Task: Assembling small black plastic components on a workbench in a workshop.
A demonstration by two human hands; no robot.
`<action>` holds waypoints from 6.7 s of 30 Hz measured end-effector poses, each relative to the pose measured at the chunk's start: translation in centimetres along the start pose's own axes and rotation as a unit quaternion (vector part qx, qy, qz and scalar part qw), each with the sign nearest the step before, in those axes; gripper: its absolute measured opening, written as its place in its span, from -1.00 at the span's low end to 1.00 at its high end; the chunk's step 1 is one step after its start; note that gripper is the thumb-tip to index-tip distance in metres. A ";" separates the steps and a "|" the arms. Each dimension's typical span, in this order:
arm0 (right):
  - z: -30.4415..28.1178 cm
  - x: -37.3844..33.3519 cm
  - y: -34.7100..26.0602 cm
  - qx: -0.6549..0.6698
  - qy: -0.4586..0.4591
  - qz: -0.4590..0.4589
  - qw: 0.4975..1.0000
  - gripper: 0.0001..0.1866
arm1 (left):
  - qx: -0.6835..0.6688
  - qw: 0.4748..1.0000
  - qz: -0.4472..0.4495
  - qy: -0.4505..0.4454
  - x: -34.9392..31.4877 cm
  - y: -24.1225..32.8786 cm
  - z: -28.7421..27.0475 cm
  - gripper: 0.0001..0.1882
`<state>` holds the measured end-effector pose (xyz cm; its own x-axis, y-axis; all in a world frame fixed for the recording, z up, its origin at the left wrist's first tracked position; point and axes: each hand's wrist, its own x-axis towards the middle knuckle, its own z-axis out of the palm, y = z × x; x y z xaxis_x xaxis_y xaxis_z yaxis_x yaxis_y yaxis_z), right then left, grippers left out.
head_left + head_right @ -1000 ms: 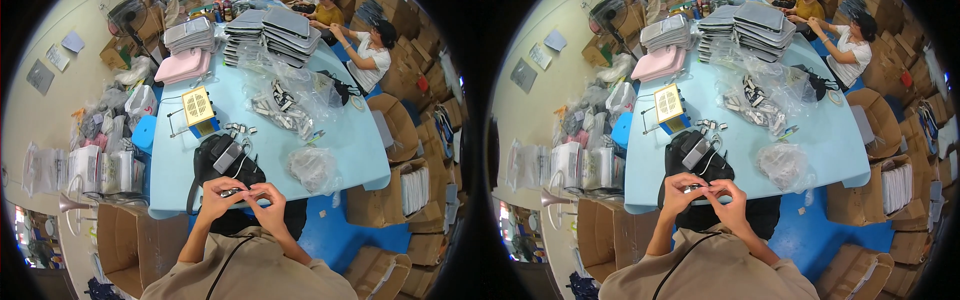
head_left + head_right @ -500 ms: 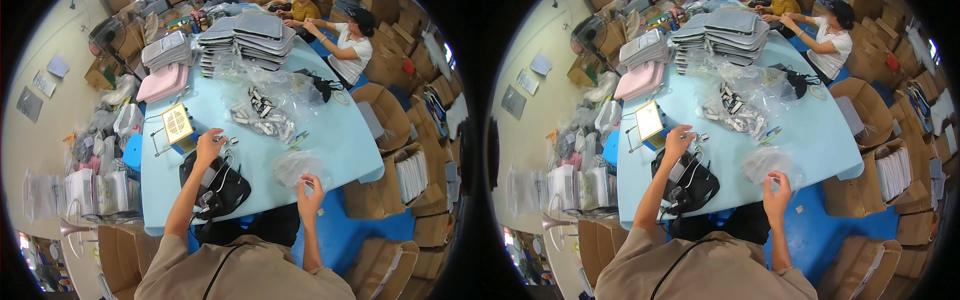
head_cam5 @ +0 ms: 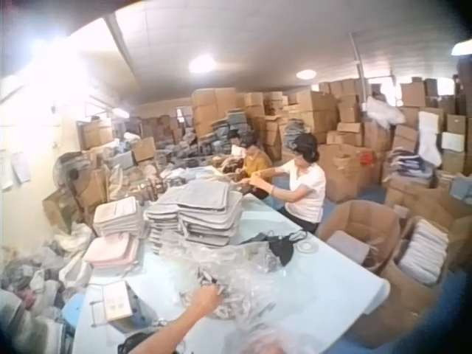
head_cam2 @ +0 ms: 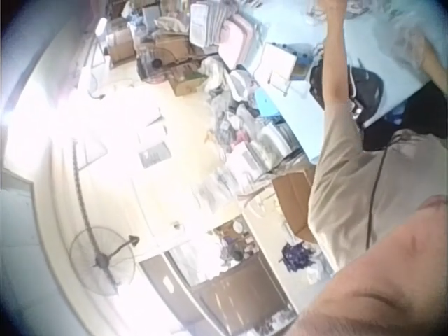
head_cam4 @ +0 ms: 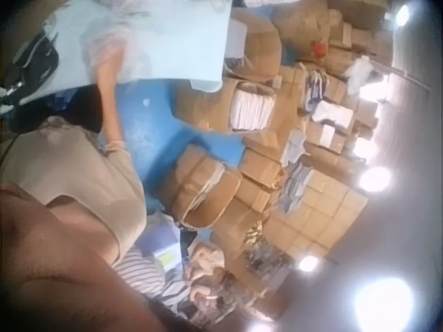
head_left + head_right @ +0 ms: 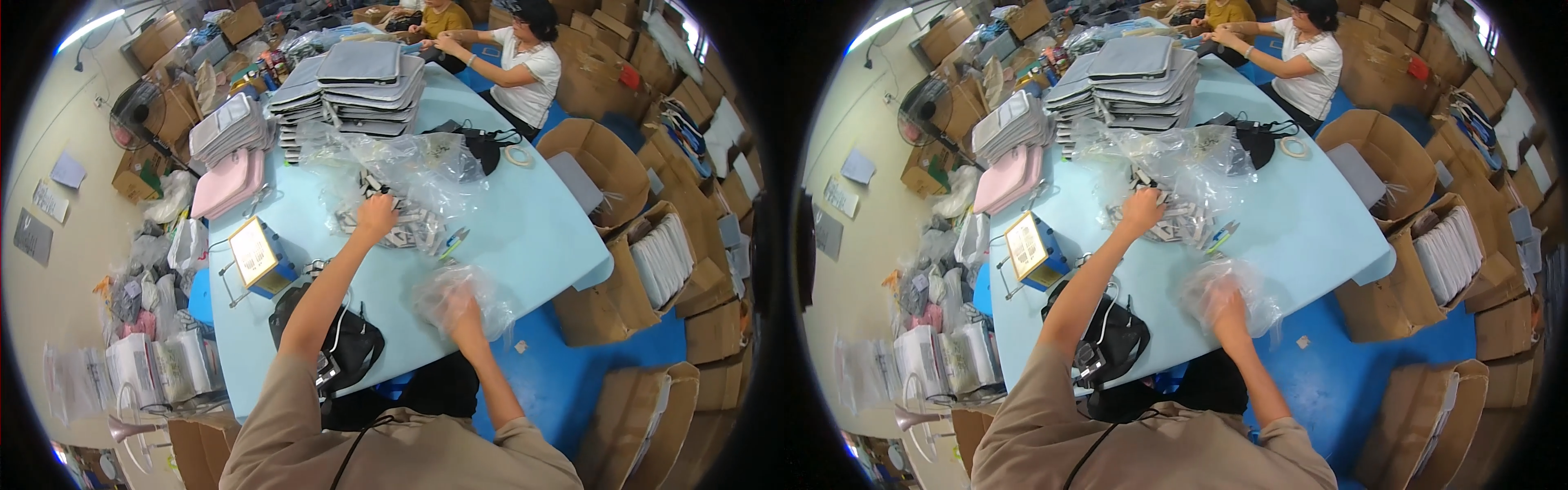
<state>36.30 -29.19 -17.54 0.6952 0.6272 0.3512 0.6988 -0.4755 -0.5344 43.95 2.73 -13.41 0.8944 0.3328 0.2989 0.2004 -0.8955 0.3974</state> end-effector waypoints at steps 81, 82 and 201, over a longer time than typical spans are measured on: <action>-6.8 -8.7 -16.4 0.403 0.014 0.096 0.910 -0.87 | -0.157 0.984 0.078 0.025 -36.2 14.1 -15.7 -0.65; -6.9 -8.7 -16.4 0.383 0.019 0.089 0.919 -0.87 | -0.151 0.984 0.087 0.031 -36.1 13.9 -15.4 -0.65; -1.6 -9.8 -14.4 0.503 -0.118 0.223 0.827 -0.82 | -0.382 0.818 -0.311 0.296 -38.7 -11.0 -23.5 -0.71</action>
<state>19.69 -29.51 -12.05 0.7111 0.6871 -0.1491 -0.1943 -0.0118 -0.9809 -2.27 6.63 -9.01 0.3180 0.9416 0.1106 0.0328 -0.1275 0.9913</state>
